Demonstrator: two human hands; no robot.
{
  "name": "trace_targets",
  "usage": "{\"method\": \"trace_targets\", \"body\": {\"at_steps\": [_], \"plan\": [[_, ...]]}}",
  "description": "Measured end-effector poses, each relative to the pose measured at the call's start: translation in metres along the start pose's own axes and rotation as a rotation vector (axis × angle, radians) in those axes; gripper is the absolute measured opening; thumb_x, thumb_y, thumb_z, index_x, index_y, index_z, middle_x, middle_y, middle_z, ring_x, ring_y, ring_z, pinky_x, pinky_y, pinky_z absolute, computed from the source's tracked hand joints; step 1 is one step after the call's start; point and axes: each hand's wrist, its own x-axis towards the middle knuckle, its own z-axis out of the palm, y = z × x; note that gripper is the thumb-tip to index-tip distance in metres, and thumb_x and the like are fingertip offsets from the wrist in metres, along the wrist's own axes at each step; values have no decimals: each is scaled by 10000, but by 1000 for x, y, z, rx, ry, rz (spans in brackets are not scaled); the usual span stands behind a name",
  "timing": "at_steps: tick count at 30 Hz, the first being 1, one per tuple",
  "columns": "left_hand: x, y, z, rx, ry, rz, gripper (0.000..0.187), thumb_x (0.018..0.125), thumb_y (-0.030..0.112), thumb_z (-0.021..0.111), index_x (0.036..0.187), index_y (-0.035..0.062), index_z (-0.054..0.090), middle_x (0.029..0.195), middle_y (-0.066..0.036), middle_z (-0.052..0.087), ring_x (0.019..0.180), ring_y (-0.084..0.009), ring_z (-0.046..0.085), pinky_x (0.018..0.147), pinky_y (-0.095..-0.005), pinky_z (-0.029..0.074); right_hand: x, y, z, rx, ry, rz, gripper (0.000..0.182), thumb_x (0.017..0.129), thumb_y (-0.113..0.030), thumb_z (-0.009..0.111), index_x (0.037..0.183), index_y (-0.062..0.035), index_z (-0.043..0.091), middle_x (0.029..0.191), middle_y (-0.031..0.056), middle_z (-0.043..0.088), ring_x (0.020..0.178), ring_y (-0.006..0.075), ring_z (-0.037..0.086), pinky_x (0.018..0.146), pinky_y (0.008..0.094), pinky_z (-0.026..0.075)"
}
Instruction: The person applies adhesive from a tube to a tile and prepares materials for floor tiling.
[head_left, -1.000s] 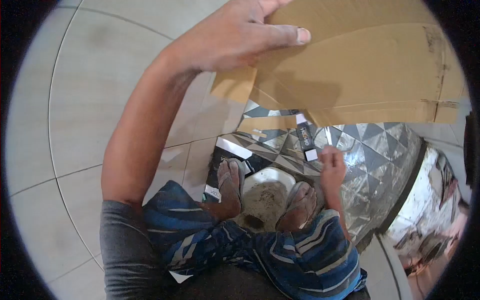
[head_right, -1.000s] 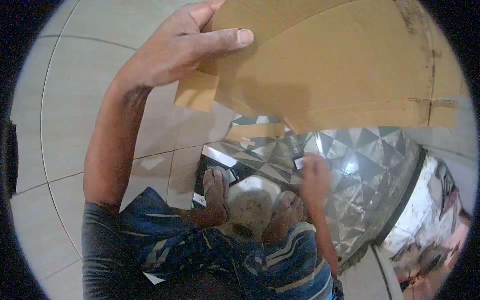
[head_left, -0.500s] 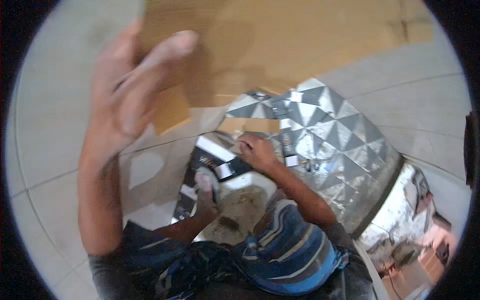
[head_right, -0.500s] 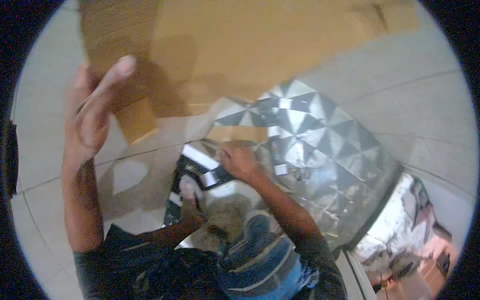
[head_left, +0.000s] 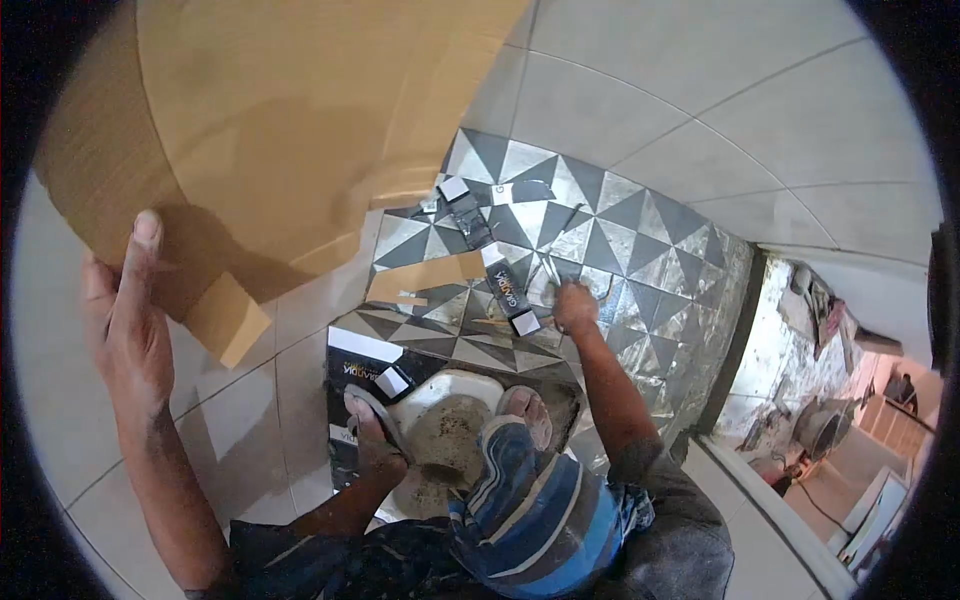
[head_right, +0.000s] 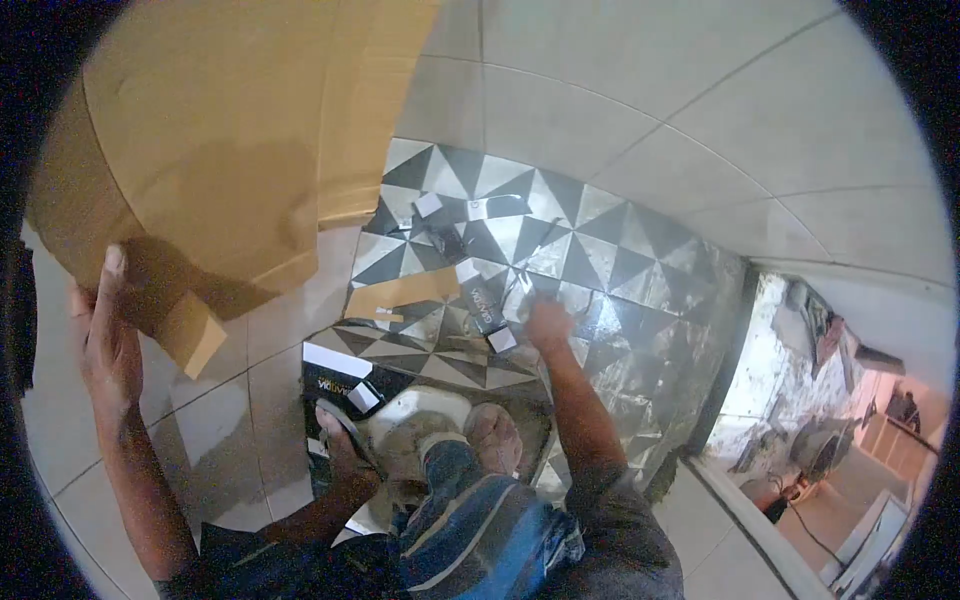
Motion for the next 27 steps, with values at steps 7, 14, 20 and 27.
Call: {"method": "trace_targets", "body": {"at_steps": [7, 14, 20, 27], "plan": [[12, 2, 27, -234, -43, -104, 490, 1045, 292, 651, 1405, -7, 506, 1337, -95, 591, 1234, -168, 541, 1081, -356, 398, -26, 61, 30, 106, -67, 50, 396, 959, -341, 611, 1197, -38, 700, 1211, 212, 710, 1108, 398, 704, 967, 504, 564], [32, 14, 45, -423, -172, -124, 565, 1034, 290, 654, 1479, 35, 414, 1443, -111, 545, 1321, -236, 537, 1135, -439, 403, -33, 48, 29, 147, -168, 118, 405, 941, -358, 642, 1197, -52, 712, 1395, 197, 610, 1252, 380, 628, 996, 491, 551], [30, 48, 73, -596, -324, -150, 532, 1062, 260, 602, 1487, 28, 383, 1455, -123, 536, 1333, -240, 533, 1121, -449, 426, -4, 71, 101, 90, -58, 119, 380, 893, -380, 687, 1111, -74, 738, 1210, 186, 720, 1135, 379, 692, 949, 468, 573], [30, 51, 102, -754, -514, -145, 543, 1063, 224, 588, 1505, 16, 351, 1472, -142, 522, 1348, -253, 531, 1129, -438, 444, -84, 82, 8, 528, -174, -58, 409, 840, -354, 793, 1077, -28, 725, 1044, 157, 762, 913, 341, 731, 772, 452, 576]]}}
